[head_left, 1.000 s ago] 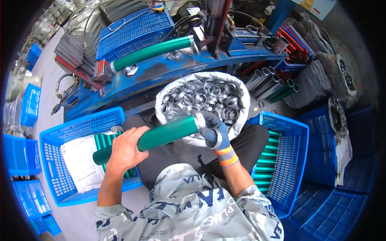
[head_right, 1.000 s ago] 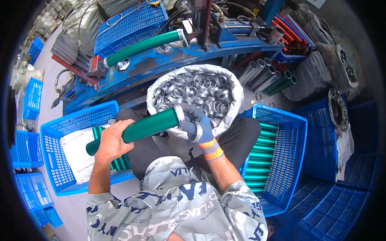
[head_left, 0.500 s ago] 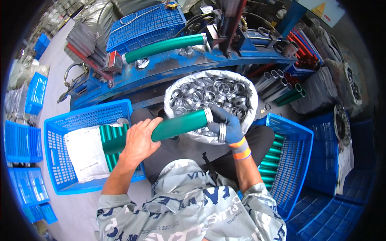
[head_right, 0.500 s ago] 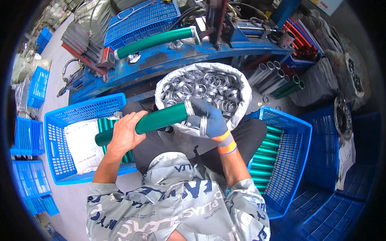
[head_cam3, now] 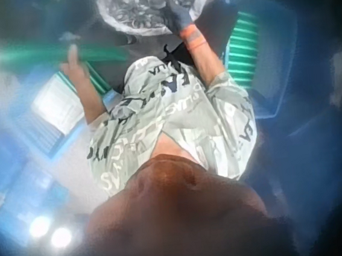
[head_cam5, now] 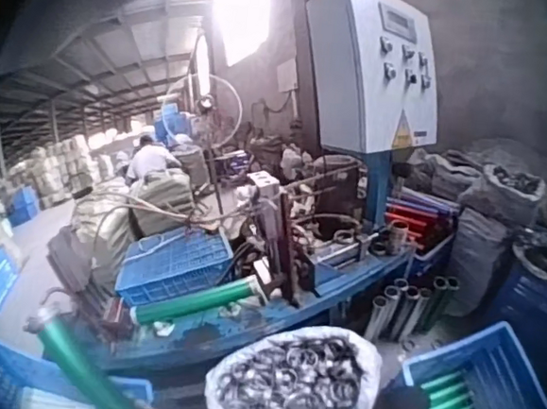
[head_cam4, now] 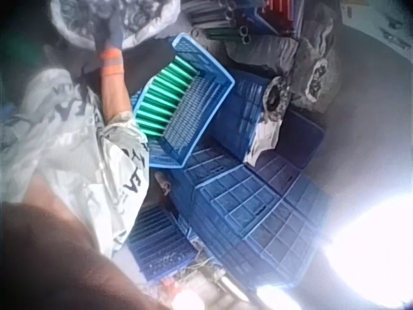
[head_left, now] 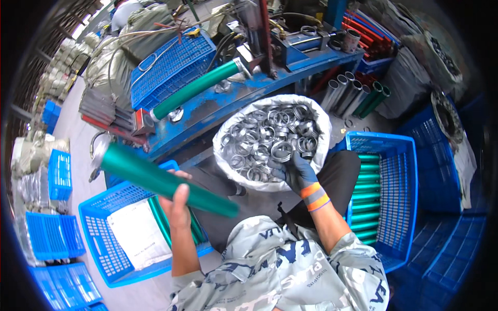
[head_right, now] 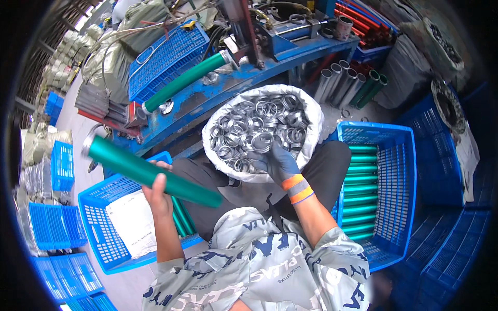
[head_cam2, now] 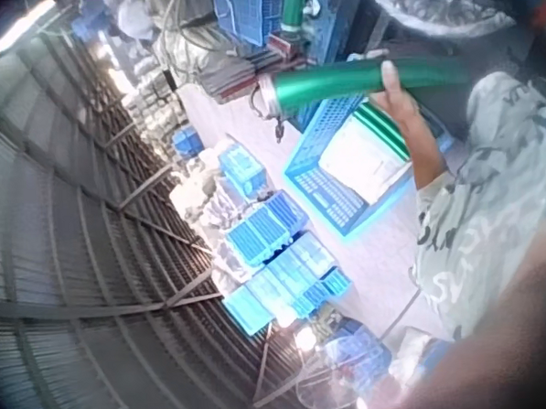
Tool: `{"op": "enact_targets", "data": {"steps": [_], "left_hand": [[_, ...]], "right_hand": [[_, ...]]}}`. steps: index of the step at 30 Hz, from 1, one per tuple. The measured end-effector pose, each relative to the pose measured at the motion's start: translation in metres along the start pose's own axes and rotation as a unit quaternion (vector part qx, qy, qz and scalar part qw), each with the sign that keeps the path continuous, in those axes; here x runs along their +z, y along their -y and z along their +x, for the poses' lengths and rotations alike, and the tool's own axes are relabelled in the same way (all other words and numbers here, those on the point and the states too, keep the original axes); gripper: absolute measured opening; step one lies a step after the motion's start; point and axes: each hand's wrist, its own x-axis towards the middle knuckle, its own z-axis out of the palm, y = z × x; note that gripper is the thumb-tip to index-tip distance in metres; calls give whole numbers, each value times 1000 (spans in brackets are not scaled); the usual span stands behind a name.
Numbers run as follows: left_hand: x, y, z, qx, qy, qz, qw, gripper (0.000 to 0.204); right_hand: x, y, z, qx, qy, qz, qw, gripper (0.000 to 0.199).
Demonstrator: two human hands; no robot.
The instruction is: The person assembles metal rings onto green cylindrical tubes by hand, then organizes the assembled tubes into blue plastic crates.
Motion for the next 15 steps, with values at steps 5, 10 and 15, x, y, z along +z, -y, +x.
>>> {"op": "enact_targets", "data": {"steps": [5,10,15], "left_hand": [[-1,14,-15,-98,-37,-192,976,55],[7,24,-22,-147,-70,-265,950,62],[2,27,-27,-149,-71,-282,945,61]], "right_hand": [[17,0,-13,-19,53,67,996,72],[26,6,-13,-43,60,10,997,69],[32,4,-14,6,124,205,971,70]]}}
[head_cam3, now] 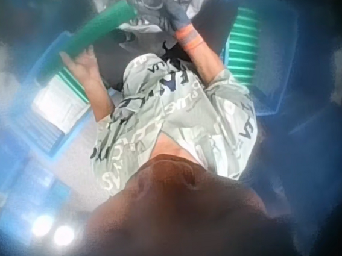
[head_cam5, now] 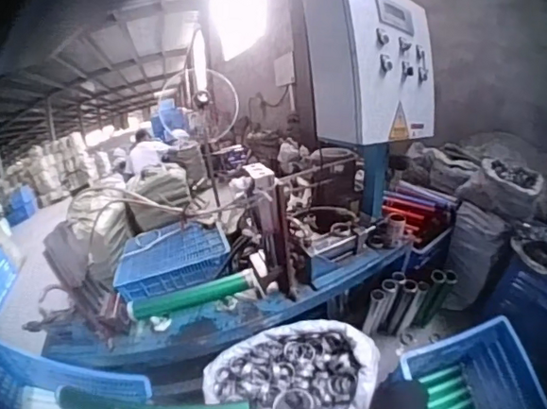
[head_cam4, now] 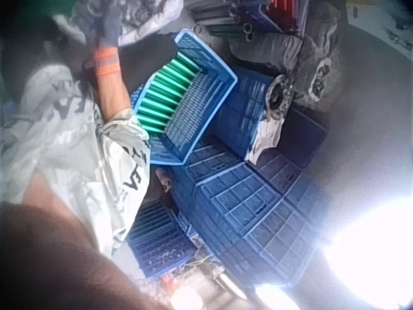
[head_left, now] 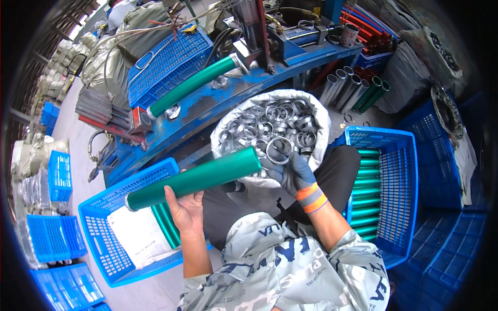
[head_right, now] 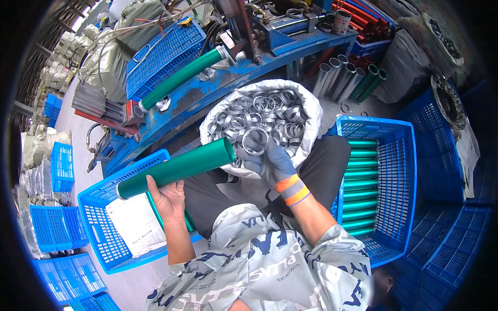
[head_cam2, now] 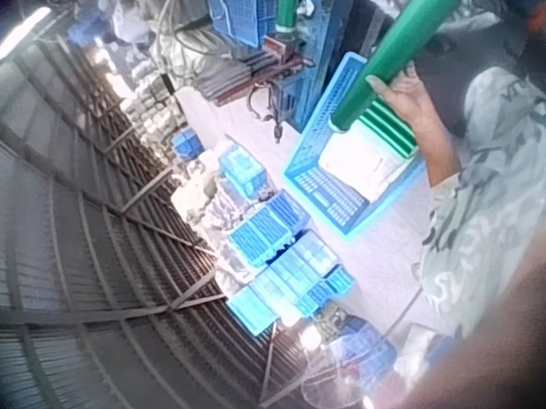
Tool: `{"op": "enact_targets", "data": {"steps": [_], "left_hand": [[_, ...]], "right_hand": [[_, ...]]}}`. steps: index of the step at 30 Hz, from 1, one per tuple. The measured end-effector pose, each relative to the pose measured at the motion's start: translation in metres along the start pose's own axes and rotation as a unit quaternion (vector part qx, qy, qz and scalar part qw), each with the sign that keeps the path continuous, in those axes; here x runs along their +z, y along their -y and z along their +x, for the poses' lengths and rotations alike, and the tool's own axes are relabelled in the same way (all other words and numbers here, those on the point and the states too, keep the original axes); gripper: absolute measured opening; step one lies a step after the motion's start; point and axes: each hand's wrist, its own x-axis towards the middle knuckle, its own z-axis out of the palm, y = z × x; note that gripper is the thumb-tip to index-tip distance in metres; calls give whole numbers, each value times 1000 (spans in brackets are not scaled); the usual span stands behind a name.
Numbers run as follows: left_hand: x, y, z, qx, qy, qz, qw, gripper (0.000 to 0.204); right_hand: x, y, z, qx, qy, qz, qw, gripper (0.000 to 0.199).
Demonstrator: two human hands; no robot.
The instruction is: The person assembles metal rings onto green cylindrical tubes by hand, then organizes the assembled tubes into blue plastic crates.
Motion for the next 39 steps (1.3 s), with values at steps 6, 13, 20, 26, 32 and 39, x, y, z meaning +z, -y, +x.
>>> {"op": "enact_targets", "data": {"steps": [6,13,20,26,32,39], "left_hand": [[-4,0,1,3,-23,-20,1000,59],[-11,3,-4,2,-15,-41,999,56],[-12,24,-7,-16,-16,-9,1000,50],[-22,22,-8,8,-13,0,1000,42],[-30,19,-7,1,-33,3,999,49],[-25,26,5,41,-13,86,995,47]], "right_hand": [[21,-13,0,6,48,161,986,71],[40,-18,1,-101,-77,0,992,63],[-6,-19,12,-101,-62,-245,962,48],[14,-23,16,-82,9,-319,944,105],[21,-26,14,-47,-11,-384,922,93],[22,-8,29,-2,-40,-440,897,81]]}}
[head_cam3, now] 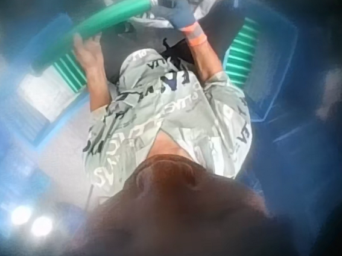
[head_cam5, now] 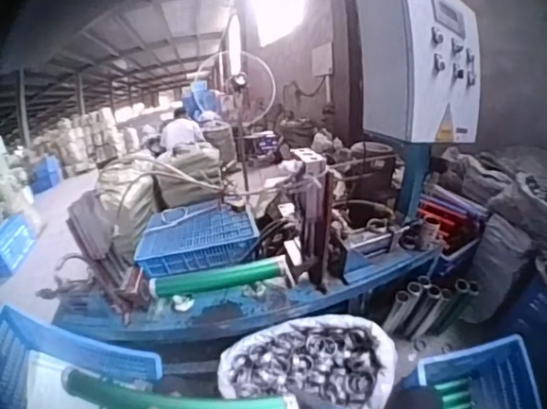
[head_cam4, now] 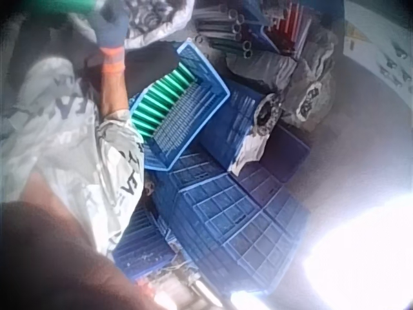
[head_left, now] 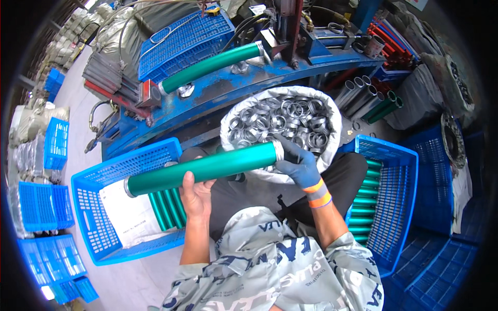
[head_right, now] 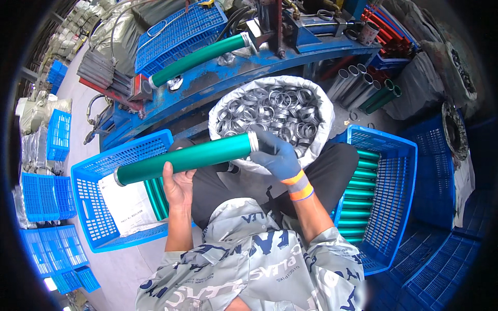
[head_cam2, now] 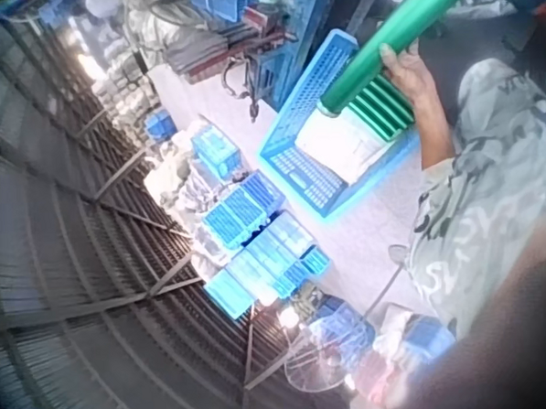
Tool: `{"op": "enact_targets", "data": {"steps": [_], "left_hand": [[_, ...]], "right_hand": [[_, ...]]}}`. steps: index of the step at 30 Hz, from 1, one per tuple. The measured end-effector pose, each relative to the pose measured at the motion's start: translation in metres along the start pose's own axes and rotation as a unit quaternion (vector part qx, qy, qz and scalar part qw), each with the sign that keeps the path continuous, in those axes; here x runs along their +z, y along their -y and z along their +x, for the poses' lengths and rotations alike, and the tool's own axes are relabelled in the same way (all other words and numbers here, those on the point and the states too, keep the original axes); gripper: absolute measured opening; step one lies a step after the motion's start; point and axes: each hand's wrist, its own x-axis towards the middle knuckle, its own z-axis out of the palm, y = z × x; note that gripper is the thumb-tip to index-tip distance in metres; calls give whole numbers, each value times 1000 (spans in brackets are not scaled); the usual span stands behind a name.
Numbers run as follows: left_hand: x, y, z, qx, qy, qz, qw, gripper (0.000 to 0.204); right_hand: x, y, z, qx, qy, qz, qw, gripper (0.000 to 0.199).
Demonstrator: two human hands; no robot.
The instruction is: The person assembles metal rings onto green cylindrical tubes by hand, then organizes the assembled tubes into blue plastic crates.
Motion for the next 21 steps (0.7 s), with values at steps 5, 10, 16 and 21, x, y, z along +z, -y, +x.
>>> {"op": "enact_targets", "data": {"steps": [5,10,16,21], "left_hand": [[-23,-3,17,-34,-38,-56,997,55],[-42,-9,46,-60,-81,-147,984,57],[-61,-37,69,-29,-129,-184,974,53],[-48,-42,96,-43,-130,-168,976,47]], "right_hand": [[17,29,33,-1,74,-127,989,83],[-31,21,164,-64,6,-88,994,63],[58,33,331,-196,-14,-515,834,73],[41,15,420,-277,-119,-809,504,80]]}}
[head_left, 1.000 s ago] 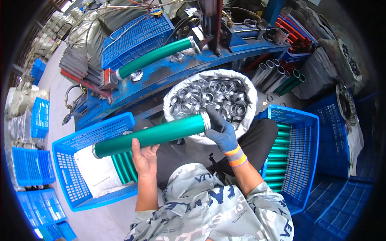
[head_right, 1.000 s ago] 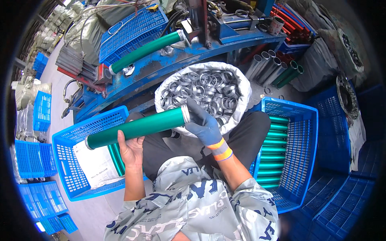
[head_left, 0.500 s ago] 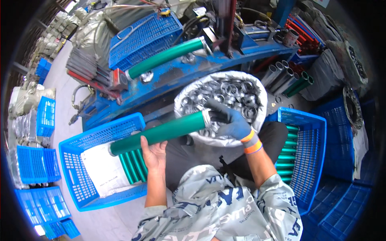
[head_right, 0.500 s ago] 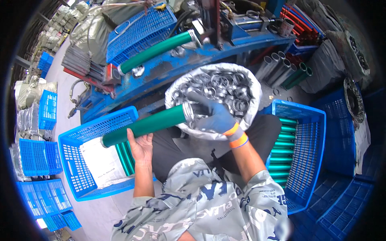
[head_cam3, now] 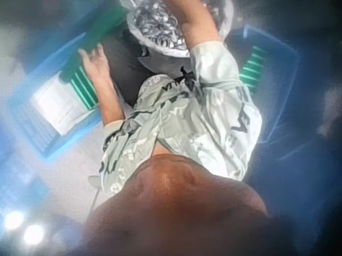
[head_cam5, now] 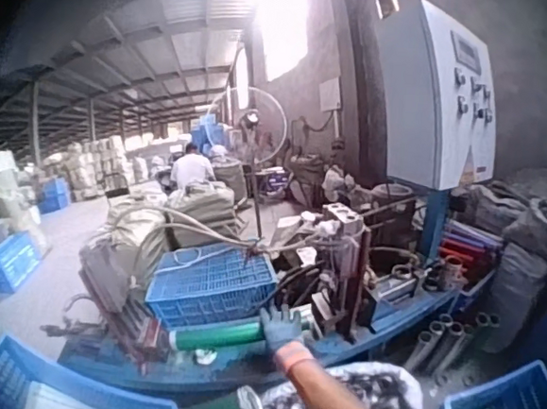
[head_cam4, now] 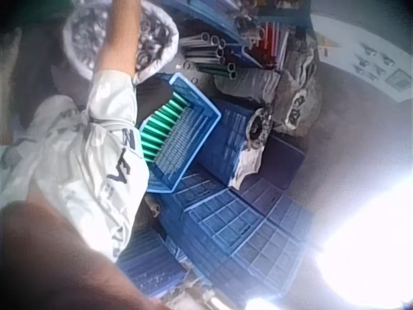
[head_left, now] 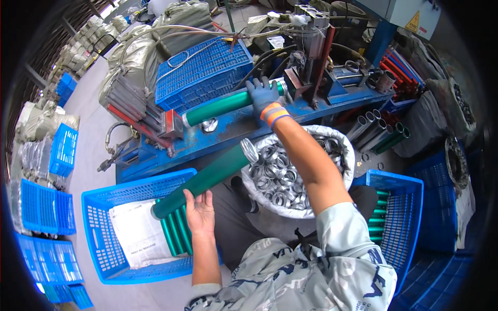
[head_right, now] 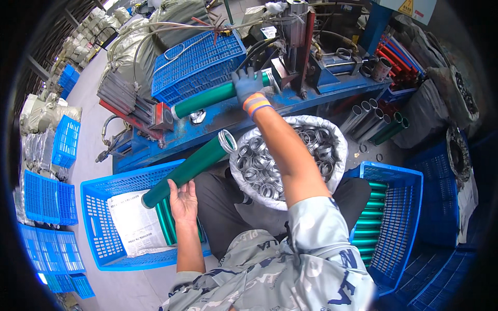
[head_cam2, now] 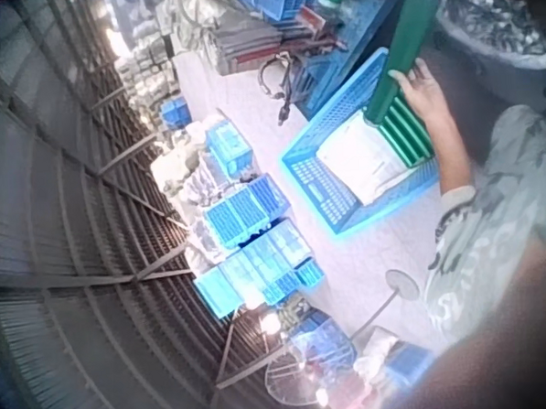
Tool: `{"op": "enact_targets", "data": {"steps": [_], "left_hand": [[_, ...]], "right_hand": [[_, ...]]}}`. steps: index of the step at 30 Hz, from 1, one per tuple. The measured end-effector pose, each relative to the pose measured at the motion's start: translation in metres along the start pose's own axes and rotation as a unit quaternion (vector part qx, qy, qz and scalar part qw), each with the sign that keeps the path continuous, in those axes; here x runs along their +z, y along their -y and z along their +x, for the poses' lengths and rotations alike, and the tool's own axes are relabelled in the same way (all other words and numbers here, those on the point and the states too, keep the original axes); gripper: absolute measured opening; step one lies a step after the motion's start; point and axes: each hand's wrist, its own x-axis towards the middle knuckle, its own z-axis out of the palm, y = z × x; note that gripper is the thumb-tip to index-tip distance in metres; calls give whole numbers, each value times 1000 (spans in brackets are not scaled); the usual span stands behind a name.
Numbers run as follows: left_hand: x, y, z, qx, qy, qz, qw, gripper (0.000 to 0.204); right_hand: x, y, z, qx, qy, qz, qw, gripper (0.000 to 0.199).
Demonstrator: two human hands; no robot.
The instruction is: The person assembles metal rings onto green cylindrical tubes by hand, then organizes the assembled tubes into blue plastic crates.
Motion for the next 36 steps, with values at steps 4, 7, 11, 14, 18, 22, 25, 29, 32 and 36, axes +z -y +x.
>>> {"op": "enact_targets", "data": {"steps": [4,7,11,14,18,22,25,29,32,36], "left_hand": [[-6,0,20,-10,24,-7,1000,45],[-22,4,30,0,12,29,1000,44],[8,76,64,-58,44,87,994,49],[79,112,107,-50,95,107,988,53],[165,135,213,-8,96,95,991,62],[168,140,298,-12,21,106,994,65],[160,146,320,-25,-20,115,993,67],[157,156,313,-43,-3,132,990,72],[160,157,301,-49,16,142,988,75],[157,147,288,-47,2,152,987,78]], "right_hand": [[-8,-11,5,16,92,-38,995,78],[-78,9,-9,-64,-4,227,972,71],[-178,-31,-76,84,-101,487,863,64],[-225,-58,-135,142,-192,633,737,64],[-245,-89,-247,223,-208,704,641,67],[-271,-70,-318,287,-200,679,646,81],[-279,-68,-348,319,-183,655,660,88],[-276,-64,-367,350,-160,652,653,81],[-272,-53,-362,357,-153,666,637,80],[-259,-46,-369,349,-137,730,571,93]]}}
